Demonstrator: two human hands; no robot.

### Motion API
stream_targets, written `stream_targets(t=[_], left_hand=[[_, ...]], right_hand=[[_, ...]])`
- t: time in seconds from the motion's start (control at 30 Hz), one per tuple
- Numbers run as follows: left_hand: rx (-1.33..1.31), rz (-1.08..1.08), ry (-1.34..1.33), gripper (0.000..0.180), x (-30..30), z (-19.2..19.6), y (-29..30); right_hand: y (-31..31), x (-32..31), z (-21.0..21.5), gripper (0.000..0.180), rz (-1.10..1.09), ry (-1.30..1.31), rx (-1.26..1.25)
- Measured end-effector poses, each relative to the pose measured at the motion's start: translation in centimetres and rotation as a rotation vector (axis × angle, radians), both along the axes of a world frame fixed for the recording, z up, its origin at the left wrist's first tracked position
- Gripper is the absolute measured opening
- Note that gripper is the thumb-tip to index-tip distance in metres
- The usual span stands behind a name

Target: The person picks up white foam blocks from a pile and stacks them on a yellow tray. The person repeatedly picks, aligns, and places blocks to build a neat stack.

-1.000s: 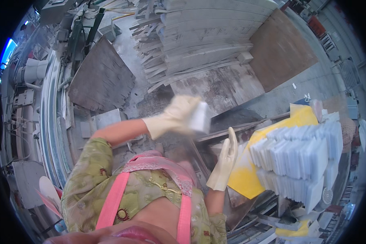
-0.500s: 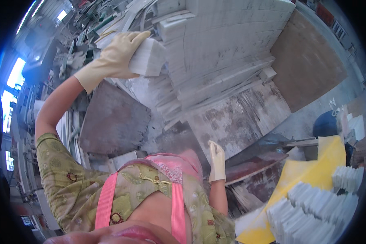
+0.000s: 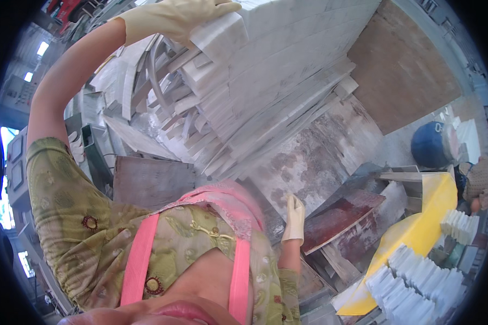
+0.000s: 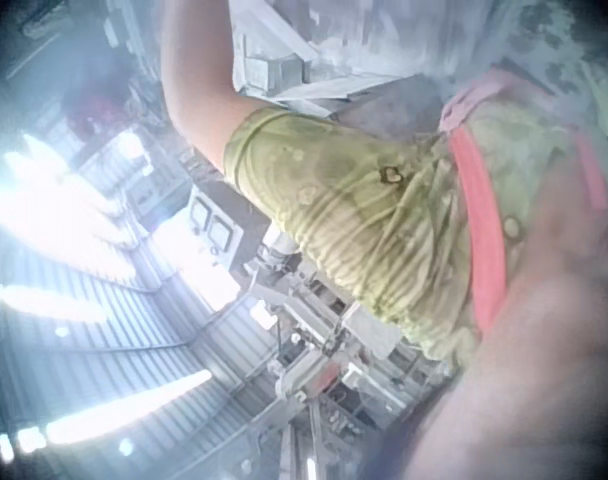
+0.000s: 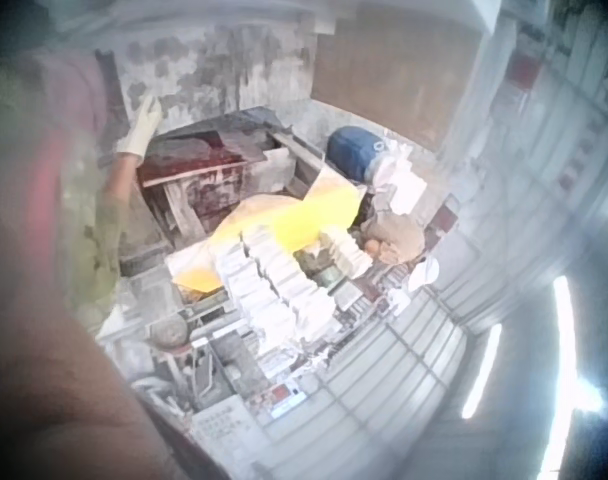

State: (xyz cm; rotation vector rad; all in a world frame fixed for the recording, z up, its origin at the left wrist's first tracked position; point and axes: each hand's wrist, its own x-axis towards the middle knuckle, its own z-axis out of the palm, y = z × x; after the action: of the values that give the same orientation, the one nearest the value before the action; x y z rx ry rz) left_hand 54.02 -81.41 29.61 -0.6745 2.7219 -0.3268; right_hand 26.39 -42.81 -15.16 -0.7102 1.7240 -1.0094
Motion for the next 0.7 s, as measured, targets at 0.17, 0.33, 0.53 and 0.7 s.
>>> stream_targets(t=[0.17,0.33,0.53,0.7], left_hand=[[0.184,-0.044,0.043,0.089,0.1,-1.6,-4.1],[0.198,0.026,-0.049,0.097,0.1,-1.5,-5.7],[-0.030,-0.292,0.267,0.098,2.5,-3.4,-8.1],[0.076,-0.111,0.263,0.101,4.6,-5.2,-8.8]], right_hand=[[-1.2,2.0,-0.5,0.044,0.022,-0.041,0.056],[-2.9,2.9,-0.1,0.043,0.081,-0.077,0.028],[-7.7,3.4,2.9,0.048,0.112,0.062,0.087],[-19.9,6.3,11.3,0.061,0.156,0.104,-0.531]])
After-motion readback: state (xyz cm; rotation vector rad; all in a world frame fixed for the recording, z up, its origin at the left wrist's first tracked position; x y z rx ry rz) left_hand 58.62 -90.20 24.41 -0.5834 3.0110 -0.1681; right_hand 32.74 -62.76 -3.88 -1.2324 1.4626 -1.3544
